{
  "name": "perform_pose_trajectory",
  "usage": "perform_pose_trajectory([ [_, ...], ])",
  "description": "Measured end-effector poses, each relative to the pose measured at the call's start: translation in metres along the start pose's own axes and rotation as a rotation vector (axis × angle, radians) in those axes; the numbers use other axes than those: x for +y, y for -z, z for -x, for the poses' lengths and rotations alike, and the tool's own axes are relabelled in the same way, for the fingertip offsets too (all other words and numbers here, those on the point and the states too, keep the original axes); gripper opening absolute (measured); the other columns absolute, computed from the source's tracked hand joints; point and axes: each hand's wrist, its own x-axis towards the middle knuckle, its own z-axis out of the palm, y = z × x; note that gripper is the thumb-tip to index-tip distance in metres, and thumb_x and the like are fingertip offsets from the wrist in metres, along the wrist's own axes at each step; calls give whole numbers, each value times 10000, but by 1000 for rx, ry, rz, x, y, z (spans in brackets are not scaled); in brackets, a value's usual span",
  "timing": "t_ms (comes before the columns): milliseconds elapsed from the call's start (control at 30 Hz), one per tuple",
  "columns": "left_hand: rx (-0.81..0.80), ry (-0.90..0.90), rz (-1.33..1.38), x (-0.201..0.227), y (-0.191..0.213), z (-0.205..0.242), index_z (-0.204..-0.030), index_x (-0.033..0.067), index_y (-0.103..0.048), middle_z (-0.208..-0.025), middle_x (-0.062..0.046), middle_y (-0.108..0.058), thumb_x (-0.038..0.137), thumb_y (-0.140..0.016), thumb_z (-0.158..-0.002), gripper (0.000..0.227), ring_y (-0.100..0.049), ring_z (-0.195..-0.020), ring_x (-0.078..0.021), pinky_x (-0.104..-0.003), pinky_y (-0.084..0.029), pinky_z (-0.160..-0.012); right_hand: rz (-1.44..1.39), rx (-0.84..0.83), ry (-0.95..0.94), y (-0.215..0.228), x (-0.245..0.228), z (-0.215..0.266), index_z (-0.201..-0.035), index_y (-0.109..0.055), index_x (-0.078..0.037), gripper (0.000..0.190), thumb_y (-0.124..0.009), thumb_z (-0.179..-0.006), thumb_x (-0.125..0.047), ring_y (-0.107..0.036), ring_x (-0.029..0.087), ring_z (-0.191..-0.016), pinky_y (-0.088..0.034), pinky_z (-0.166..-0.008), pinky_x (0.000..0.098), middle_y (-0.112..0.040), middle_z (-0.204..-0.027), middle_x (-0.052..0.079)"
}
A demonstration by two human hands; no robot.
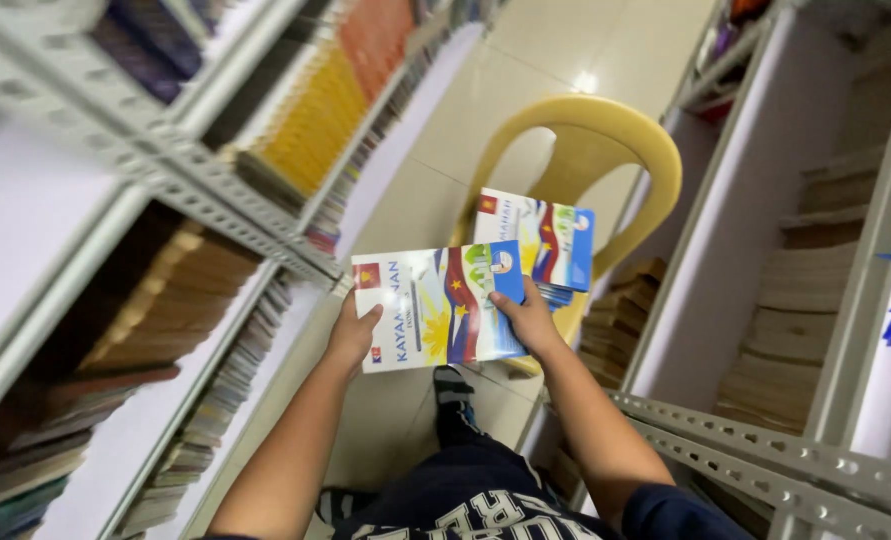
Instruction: Taking books from a shelf and stacking them on a yellow plastic chair.
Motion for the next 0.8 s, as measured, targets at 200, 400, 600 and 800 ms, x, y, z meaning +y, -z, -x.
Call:
perform_pose_trajectory([
  [200,-266,73,-55,1,-114,-81,-1552,134,-384,-1406,-101,-625,77,-534,-993,581,-607,-1253,-218,-348,-484,-1033,363,364,-129,108,27,-55,-1342,-562,8,614,-792,-858,-291,-712,235,-985,-555,-879,349,-732,-1151,168],
  [400,-330,44,27,-6,-171,-152,-1617,158,-263,-1477,-110,-568,37,-529,-981,700,-578,-1290,-220,-333,-463,-1057,313,508,-79,148,37,-102,-1333,-579,-18,579,-793,-850,-255,-719,262,-964,-571,-852,367,-740,-1137,188],
  [600,-356,35,29,-8,-166,-167,-1617,118,-104,-1623,-125,-347,55,-584,-966,811,-475,-1416,-247,-343,-411,-1123,607,625,32,153,35,-108,-1427,-502,-67,715,-810,-786,-148,-643,349,-1129,-490,-960,440,-657,-1274,225],
  [800,-216,-15,-70,25,-118,-108,-1604,116,-268,-1627,-129,-384,137,-608,-987,704,-484,-1406,-237,-349,-415,-1113,682,513,203,103,32,-105,-1375,-559,-57,626,-801,-812,-184,-607,369,-1222,-477,-1061,432,-625,-1326,220],
])
